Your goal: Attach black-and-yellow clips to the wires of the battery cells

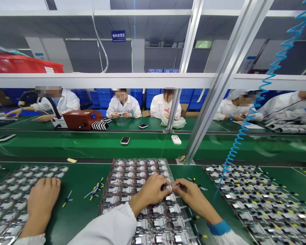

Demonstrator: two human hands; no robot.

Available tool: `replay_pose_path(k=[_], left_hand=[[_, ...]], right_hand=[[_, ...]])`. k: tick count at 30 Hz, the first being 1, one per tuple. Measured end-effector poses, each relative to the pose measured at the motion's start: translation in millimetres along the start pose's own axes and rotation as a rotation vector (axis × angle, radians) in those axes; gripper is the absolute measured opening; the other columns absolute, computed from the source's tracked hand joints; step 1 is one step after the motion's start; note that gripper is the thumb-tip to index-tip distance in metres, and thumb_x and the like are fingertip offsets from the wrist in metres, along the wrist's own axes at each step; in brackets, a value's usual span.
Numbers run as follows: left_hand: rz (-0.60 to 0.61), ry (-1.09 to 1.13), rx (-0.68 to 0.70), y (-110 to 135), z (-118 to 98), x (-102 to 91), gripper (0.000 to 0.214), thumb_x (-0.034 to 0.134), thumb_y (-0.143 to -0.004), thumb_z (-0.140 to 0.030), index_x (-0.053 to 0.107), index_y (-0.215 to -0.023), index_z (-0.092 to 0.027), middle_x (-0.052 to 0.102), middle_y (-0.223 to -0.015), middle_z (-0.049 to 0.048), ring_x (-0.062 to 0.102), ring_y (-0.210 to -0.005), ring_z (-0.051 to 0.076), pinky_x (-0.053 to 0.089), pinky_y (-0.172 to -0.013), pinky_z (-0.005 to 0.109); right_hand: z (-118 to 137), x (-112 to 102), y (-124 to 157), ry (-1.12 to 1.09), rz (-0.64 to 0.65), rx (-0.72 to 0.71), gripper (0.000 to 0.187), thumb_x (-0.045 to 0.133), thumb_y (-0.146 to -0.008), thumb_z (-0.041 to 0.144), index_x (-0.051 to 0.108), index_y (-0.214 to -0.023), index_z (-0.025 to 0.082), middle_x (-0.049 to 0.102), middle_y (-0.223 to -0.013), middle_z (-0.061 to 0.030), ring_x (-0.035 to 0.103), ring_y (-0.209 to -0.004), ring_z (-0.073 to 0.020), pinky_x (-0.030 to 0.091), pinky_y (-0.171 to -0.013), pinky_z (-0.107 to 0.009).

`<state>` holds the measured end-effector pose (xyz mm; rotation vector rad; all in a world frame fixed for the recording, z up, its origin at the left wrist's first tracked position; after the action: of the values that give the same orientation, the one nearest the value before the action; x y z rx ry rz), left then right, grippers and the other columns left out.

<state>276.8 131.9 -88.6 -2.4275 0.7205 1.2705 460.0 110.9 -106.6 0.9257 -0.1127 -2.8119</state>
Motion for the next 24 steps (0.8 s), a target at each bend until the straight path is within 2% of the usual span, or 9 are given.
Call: replay_pose_path(k=[8, 12, 15, 18, 21, 23, 24], left_hand=[[0.002, 0.022, -0.017, 0.1, -1.8, 1.2, 0.031, 0.058, -0.088, -0.042, 0.07, -0.108, -0.022, 0.063, -0.107, 0.0026, 0.049, -0.104, 0.011, 0.033, -0.097, 0.024], [-0.002, 0.029, -0.033, 0.8, 0.2, 1.3, 0.031, 0.057, -0.088, -0.04, 0.07, -0.11, -0.022, 0.063, -0.109, 0.003, 0.05, -0.107, 0.012, 0.034, -0.104, 0.026], [0.018, 0.007, -0.054, 0.9, 0.9, 3.2, 0.035, 0.058, -0.087, -0.04, 0.069, -0.116, -0.023, 0.062, -0.112, 0.0052, 0.05, -0.11, 0.014, 0.036, -0.107, 0.03], [0.049, -0.025, -0.065, 1.2, -4.1, 4.2, 0.04, 0.058, -0.087, -0.041, 0.067, -0.124, -0.027, 0.06, -0.118, 0.0067, 0.051, -0.116, 0.018, 0.038, -0.111, 0.035], [0.091, -0.081, -0.044, 9.8, -17.2, -8.6, 0.046, 0.056, -0.088, -0.039, 0.062, -0.131, -0.024, 0.058, -0.124, 0.0092, 0.049, -0.122, 0.022, 0.039, -0.113, 0.041], [0.056, -0.099, -0.075, 27.5, -22.8, -29.9, 0.046, 0.052, -0.09, -0.036, 0.059, -0.134, -0.026, 0.057, -0.128, 0.0082, 0.048, -0.126, 0.024, 0.038, -0.116, 0.044], [0.001, -0.09, -0.123, 40.8, -21.4, -43.6, 0.044, 0.049, -0.092, -0.034, 0.058, -0.135, -0.028, 0.057, -0.131, 0.0062, 0.047, -0.128, 0.023, 0.037, -0.117, 0.045]], right_hand=[[-9.4, 8.3, -9.0, -0.051, 0.029, -0.029, 0.072, 0.046, -0.074, 0.07, 0.062, -0.101, 0.005, 0.057, -0.098, -0.0059, 0.044, -0.081, 0.0038, 0.03, -0.072, -0.002], [-5.7, 6.8, -6.1, -0.042, 0.03, -0.033, 0.069, 0.045, -0.073, 0.067, 0.06, -0.101, 0.006, 0.056, -0.095, -0.0049, 0.042, -0.079, 0.0048, 0.029, -0.071, -0.002], [-7.5, -2.7, -0.7, -0.018, 0.03, -0.014, 0.082, 0.044, -0.068, 0.078, 0.061, -0.112, 0.01, 0.056, -0.111, -0.0044, 0.049, -0.093, 0.0025, 0.038, -0.081, -0.002], [-9.8, -18.8, 6.8, 0.029, 0.038, 0.065, 0.106, 0.04, -0.056, 0.094, 0.058, -0.129, 0.019, 0.044, -0.136, 0.0005, 0.051, -0.119, -0.002, 0.046, -0.097, -0.001], [-8.2, -35.5, 17.5, 0.064, 0.021, 0.185, 0.12, 0.036, -0.04, 0.102, 0.055, -0.135, 0.031, 0.036, -0.144, 0.0098, 0.045, -0.134, -0.0033, 0.048, -0.11, -0.001], [-14.2, -43.2, 25.6, 0.046, -0.01, 0.262, 0.12, 0.039, -0.03, 0.102, 0.059, -0.128, 0.036, 0.036, -0.144, 0.0144, 0.043, -0.139, -0.0047, 0.043, -0.122, -0.006], [-23.1, -45.4, 29.0, 0.016, -0.029, 0.294, 0.116, 0.041, -0.026, 0.101, 0.062, -0.122, 0.039, 0.038, -0.142, 0.0162, 0.043, -0.139, -0.0056, 0.039, -0.127, -0.009]])
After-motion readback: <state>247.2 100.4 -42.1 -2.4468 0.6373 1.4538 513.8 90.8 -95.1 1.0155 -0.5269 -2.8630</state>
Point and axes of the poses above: each hand's wrist, its own y-axis away from the middle knuckle, its own x-axis out of the palm, z = x × y, the point moved 2 cm from there along -y, towards the middle knuckle
